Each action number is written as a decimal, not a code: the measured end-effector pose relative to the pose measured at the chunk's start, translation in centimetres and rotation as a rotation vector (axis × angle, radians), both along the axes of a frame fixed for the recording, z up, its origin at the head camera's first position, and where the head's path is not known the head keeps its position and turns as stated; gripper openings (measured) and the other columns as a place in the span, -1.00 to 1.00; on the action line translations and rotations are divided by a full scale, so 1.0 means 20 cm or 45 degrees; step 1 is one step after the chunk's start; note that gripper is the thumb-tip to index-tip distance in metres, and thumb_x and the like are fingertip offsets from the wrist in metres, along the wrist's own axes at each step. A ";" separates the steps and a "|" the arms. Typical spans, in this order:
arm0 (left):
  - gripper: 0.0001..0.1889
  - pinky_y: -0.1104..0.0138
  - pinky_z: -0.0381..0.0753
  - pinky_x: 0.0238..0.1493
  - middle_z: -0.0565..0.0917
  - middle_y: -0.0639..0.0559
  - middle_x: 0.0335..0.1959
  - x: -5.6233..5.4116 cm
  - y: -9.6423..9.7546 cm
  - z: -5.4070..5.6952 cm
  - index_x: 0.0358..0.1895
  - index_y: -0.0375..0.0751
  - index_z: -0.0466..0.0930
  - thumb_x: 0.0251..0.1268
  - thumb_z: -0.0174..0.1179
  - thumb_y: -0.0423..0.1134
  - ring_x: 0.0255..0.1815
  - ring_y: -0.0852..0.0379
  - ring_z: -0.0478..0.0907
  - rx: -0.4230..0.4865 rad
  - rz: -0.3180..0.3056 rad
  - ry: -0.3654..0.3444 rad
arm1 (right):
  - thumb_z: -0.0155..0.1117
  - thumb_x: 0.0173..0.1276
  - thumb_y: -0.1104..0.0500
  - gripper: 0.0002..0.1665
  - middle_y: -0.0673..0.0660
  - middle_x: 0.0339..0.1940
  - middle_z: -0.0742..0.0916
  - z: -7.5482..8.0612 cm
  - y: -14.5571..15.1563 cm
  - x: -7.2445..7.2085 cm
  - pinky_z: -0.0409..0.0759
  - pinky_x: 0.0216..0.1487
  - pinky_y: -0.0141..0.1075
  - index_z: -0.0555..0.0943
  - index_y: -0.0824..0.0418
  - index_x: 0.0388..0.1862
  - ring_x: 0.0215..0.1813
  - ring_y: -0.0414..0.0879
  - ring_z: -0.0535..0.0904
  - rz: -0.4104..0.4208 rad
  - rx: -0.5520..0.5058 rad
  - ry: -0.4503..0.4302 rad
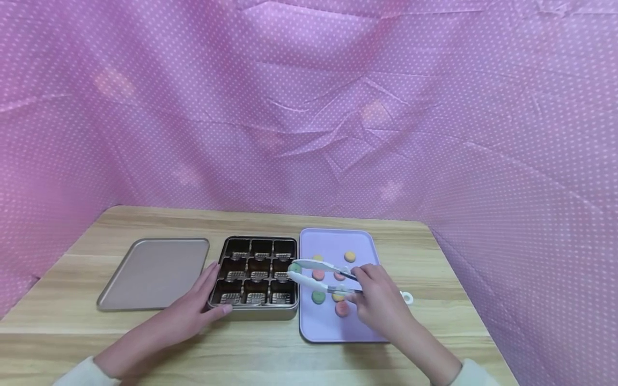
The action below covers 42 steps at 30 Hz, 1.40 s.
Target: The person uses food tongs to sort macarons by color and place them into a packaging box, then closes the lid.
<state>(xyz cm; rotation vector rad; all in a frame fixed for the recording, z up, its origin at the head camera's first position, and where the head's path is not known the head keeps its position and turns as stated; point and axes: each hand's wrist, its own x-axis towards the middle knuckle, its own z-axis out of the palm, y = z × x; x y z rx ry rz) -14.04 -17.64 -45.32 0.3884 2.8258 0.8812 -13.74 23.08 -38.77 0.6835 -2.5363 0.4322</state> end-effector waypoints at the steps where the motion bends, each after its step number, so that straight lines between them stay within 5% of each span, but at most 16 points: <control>1: 0.17 -0.28 0.20 0.47 -0.40 -0.05 0.68 0.00 0.00 0.00 0.65 -0.01 -0.45 0.25 -0.02 0.55 0.57 -0.36 0.08 0.000 0.001 -0.003 | 0.69 -0.10 0.28 -0.43 0.10 -0.19 0.70 0.00 -0.01 0.00 0.67 -0.13 -0.14 0.69 0.33 -0.05 -0.12 -0.07 0.58 0.001 0.004 -0.007; 13: 0.17 -0.30 0.20 0.47 -0.38 -0.09 0.68 0.00 0.00 0.00 0.65 -0.07 -0.42 0.27 -0.03 0.54 0.57 -0.39 0.07 0.003 -0.007 0.009 | 0.66 -0.01 0.16 -0.48 0.02 -0.16 0.69 0.00 -0.22 -0.04 0.66 -0.04 -0.20 0.69 0.22 -0.05 -0.08 -0.10 0.56 0.091 0.047 -0.075; 23: 0.18 -0.29 0.16 0.48 -0.40 -0.04 0.68 -0.01 0.00 -0.01 0.65 -0.03 -0.43 0.25 -0.02 0.55 0.58 -0.36 0.06 0.007 0.004 -0.005 | 0.60 0.10 0.10 -0.44 0.07 -0.07 0.72 -0.03 -0.39 -0.06 0.65 0.04 -0.21 0.67 0.32 0.04 -0.03 -0.08 0.58 0.212 0.057 -0.075; 30: 0.19 -0.28 0.15 0.49 -0.41 -0.03 0.68 0.00 0.00 0.00 0.65 -0.03 -0.44 0.24 -0.01 0.55 0.59 -0.35 0.04 0.020 0.004 -0.032 | 0.58 0.11 0.06 -0.50 0.03 -0.16 0.70 -0.04 -0.46 -0.05 0.62 -0.01 -0.22 0.67 0.27 -0.03 -0.08 -0.09 0.55 0.275 0.076 -0.053; 42: 0.19 -0.26 0.21 0.48 -0.38 -0.10 0.68 0.01 0.03 0.00 0.65 -0.08 -0.43 0.24 -0.01 0.54 0.54 -0.40 0.13 0.021 0.013 -0.003 | 0.54 0.18 0.04 -0.53 -0.01 -0.15 0.68 -0.04 -0.51 -0.06 0.60 -0.02 -0.27 0.66 0.21 0.01 -0.09 -0.12 0.53 0.242 0.160 -0.100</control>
